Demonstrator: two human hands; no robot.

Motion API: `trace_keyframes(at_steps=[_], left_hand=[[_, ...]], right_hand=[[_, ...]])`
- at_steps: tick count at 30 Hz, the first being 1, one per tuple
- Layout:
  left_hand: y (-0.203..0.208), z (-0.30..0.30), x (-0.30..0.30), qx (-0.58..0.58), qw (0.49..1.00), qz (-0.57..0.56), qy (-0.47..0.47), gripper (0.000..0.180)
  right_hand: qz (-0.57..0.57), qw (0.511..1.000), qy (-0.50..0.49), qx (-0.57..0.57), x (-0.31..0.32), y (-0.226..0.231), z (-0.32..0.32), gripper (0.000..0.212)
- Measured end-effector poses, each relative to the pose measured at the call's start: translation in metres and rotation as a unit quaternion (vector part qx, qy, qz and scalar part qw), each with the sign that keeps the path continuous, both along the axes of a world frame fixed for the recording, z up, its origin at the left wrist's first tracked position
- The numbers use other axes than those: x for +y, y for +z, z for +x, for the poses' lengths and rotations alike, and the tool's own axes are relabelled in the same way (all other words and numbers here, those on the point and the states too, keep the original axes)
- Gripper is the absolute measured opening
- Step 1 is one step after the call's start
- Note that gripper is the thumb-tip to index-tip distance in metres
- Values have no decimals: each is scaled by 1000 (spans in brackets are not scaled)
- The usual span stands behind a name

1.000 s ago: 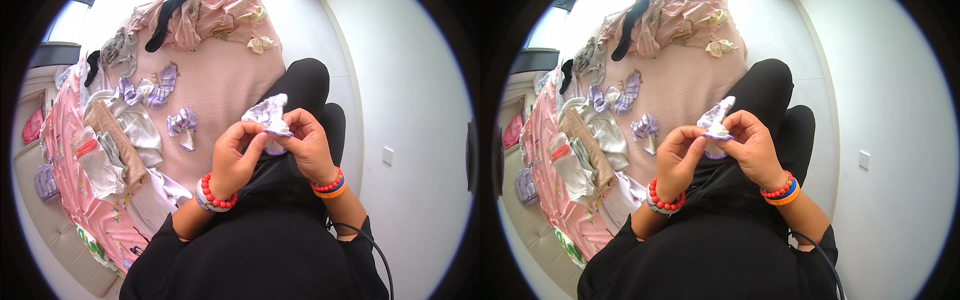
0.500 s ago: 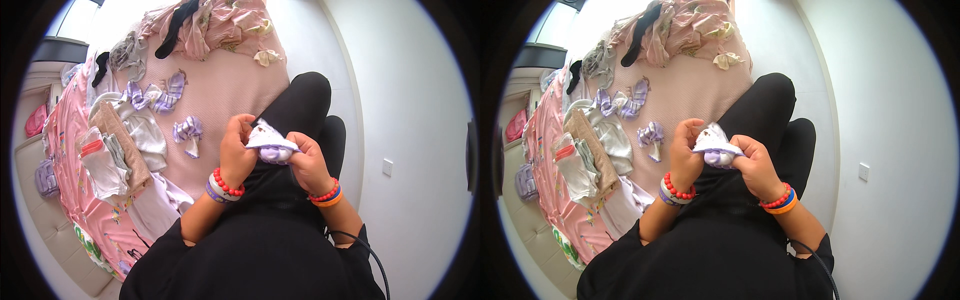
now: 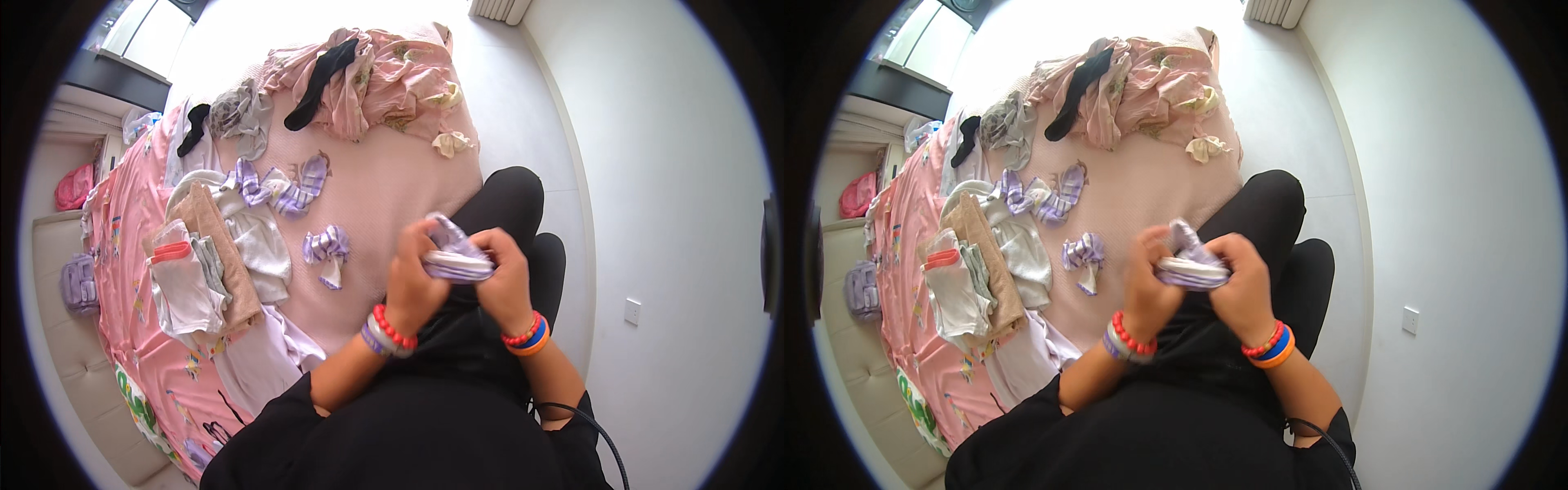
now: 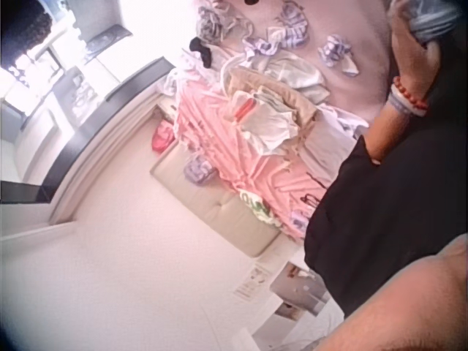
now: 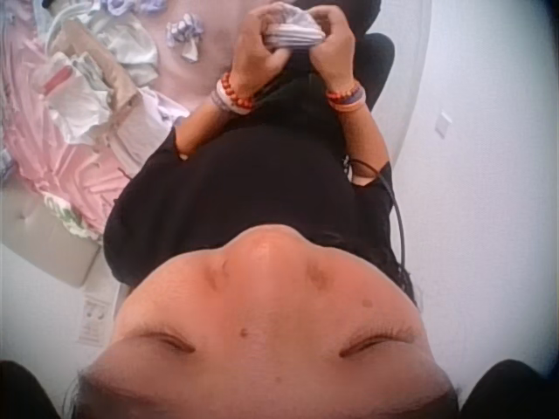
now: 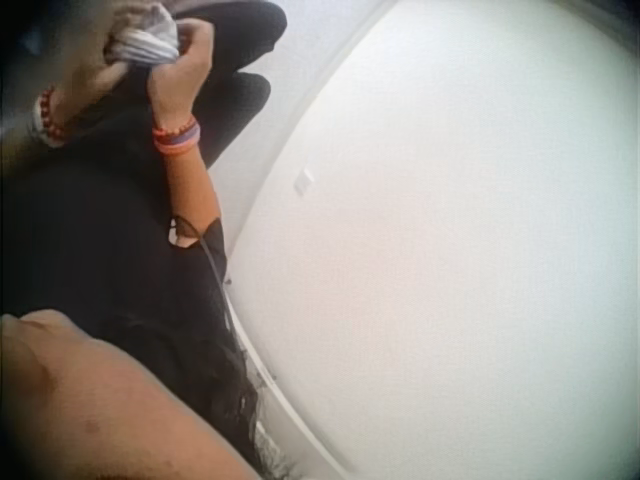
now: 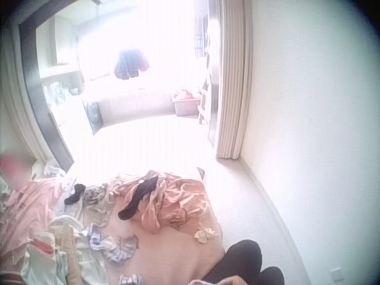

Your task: The person sits on a bed and folds various pieces of clothing, including towels, shirts, and socks, by hand. Each item is unfolded, smoothed, and folded into a compact shape before being placed on a growing pile.

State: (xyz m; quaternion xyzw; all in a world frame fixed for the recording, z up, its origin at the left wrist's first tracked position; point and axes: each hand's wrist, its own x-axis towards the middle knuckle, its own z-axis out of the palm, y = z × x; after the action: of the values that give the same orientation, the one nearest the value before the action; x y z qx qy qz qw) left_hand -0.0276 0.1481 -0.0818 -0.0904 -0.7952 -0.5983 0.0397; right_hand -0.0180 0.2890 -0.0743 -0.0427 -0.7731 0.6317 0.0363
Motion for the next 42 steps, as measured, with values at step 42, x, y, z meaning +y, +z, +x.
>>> trace_keyframes(at_steps=[42], left_hand=[[11,-9,-14,-349,851,359,-156,33]], right_hand=[[-452,820,233,-264,24,39,21,38]])
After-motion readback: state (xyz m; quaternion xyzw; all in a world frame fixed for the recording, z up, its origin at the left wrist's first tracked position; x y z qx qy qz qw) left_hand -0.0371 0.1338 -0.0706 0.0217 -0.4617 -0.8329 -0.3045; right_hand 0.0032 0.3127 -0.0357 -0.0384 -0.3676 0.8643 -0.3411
